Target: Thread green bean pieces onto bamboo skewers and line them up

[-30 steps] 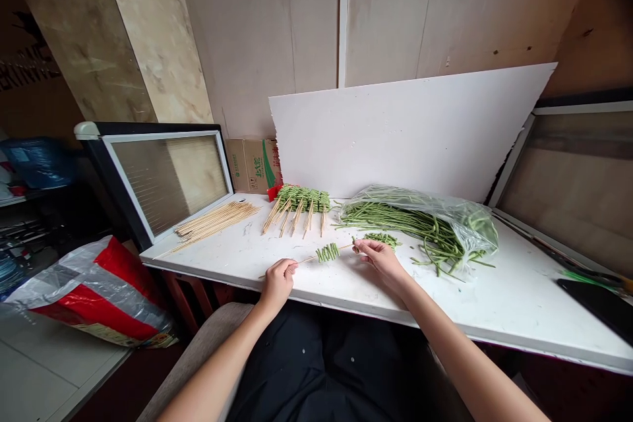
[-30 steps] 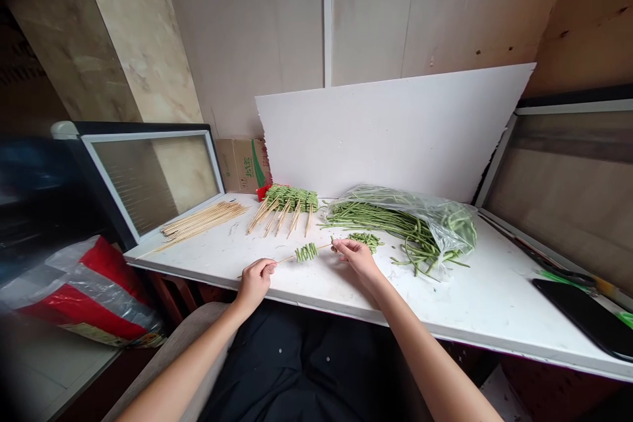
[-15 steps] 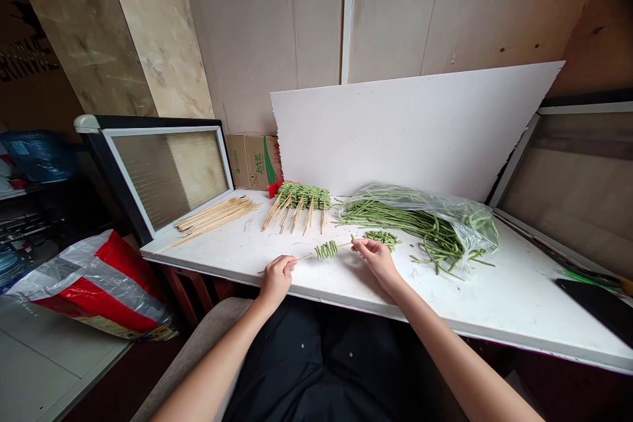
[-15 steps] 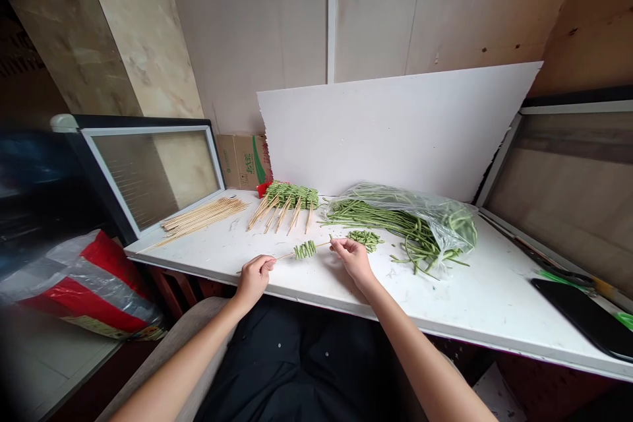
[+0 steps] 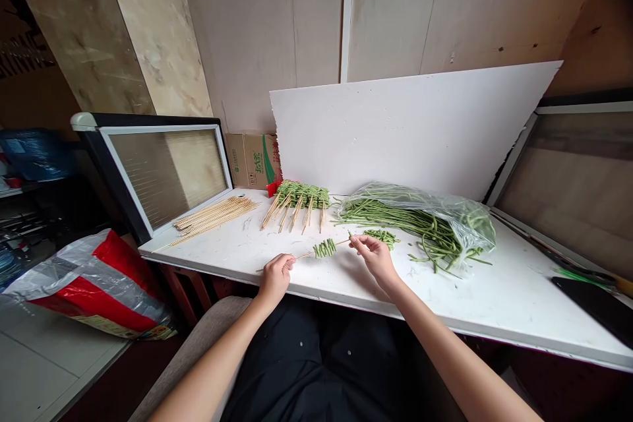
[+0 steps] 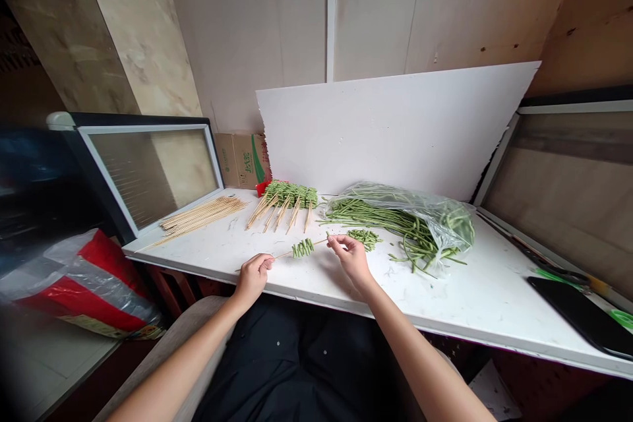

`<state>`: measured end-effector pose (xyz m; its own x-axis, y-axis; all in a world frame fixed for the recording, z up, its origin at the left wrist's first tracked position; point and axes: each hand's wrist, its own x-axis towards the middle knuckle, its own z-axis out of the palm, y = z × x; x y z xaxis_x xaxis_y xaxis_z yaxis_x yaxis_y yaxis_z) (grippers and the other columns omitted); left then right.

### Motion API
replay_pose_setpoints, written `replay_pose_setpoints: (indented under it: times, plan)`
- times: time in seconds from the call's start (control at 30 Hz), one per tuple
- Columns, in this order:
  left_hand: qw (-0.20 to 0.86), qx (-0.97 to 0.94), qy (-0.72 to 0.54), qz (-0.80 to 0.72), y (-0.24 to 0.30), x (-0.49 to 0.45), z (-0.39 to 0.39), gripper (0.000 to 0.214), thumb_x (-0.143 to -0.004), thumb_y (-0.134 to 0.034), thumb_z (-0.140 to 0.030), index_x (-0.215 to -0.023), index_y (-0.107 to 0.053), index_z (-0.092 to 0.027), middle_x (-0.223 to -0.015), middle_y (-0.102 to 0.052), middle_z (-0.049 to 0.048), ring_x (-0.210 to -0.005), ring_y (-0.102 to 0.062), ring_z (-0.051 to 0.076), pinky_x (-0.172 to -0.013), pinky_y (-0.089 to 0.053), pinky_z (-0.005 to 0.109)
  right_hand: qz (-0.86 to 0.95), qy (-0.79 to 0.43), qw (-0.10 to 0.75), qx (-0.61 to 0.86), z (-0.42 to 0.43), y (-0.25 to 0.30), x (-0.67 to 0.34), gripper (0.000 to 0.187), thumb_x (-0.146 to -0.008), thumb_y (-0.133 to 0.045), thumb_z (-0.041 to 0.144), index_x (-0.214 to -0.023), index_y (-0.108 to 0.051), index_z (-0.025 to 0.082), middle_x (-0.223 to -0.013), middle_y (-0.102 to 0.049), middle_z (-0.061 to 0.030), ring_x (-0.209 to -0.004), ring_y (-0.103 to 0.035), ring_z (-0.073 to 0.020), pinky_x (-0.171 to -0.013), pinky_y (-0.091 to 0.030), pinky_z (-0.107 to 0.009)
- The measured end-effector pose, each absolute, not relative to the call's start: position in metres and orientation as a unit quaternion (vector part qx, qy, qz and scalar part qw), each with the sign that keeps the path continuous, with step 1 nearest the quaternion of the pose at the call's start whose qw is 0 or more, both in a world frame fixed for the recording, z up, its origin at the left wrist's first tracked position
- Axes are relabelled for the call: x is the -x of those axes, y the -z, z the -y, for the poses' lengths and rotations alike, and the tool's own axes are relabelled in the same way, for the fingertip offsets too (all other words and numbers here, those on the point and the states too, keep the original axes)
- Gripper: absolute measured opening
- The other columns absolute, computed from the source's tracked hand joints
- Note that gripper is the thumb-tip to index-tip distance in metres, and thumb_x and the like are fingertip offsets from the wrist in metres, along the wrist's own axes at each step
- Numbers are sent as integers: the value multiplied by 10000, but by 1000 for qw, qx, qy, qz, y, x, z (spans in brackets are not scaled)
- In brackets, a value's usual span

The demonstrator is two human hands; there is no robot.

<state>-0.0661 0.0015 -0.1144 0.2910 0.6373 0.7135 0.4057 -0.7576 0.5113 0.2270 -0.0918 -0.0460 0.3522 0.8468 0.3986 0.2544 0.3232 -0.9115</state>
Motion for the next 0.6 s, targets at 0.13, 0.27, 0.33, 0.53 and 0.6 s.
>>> replay_pose_setpoints:
  times: [0.13, 0.27, 0.33, 0.53, 0.6]
  plan:
    - [111, -805, -485, -324, 115, 67, -1, 418, -770, -381, 47, -947, -672, -195, -788, -691, 23, -767, -707, 162, -736, -553, 259, 521, -230, 640, 515, 92, 45, -222, 454, -867, -722, 670, -904, -775, 220, -976, -772, -109, -937, -688, -289, -828, -523, -382]
    - [95, -816, -474, -318, 111, 68, 1, 418, -730, -374, 55, -917, -648, -200, -744, -630, 7, -733, -665, 158, -720, -523, 248, 532, -202, 655, 497, 92, 46, -216, 435, -869, -718, 664, -916, -755, 233, -976, -770, -118, -956, -700, -303, -840, -544, -407]
    - [85, -821, -468, -317, 109, 69, 3, 411, -715, -381, 61, -898, -639, -202, -744, -626, 5, -712, -645, 155, -708, -509, 242, 530, -177, 660, 502, 92, 47, -213, 420, -876, -712, 656, -915, -741, 239, -974, -768, -123, -956, -702, -305, -849, -545, -420]
    - [77, -822, -470, -314, 105, 69, 6, 410, -711, -390, 78, -876, -645, -198, -755, -646, 10, -704, -635, 157, -690, -498, 235, 530, -133, 662, 513, 95, 51, -207, 381, -916, -669, 622, -883, -674, 243, -940, -743, -122, -930, -691, -297, -829, -525, -422]
    - [77, -820, -473, -314, 106, 69, 6, 406, -719, -394, 79, -870, -649, -199, -757, -649, 11, -708, -636, 158, -687, -495, 235, 533, -133, 660, 513, 95, 53, -206, 369, -932, -648, 610, -880, -640, 244, -919, -730, -112, -918, -689, -292, -831, -518, -424]
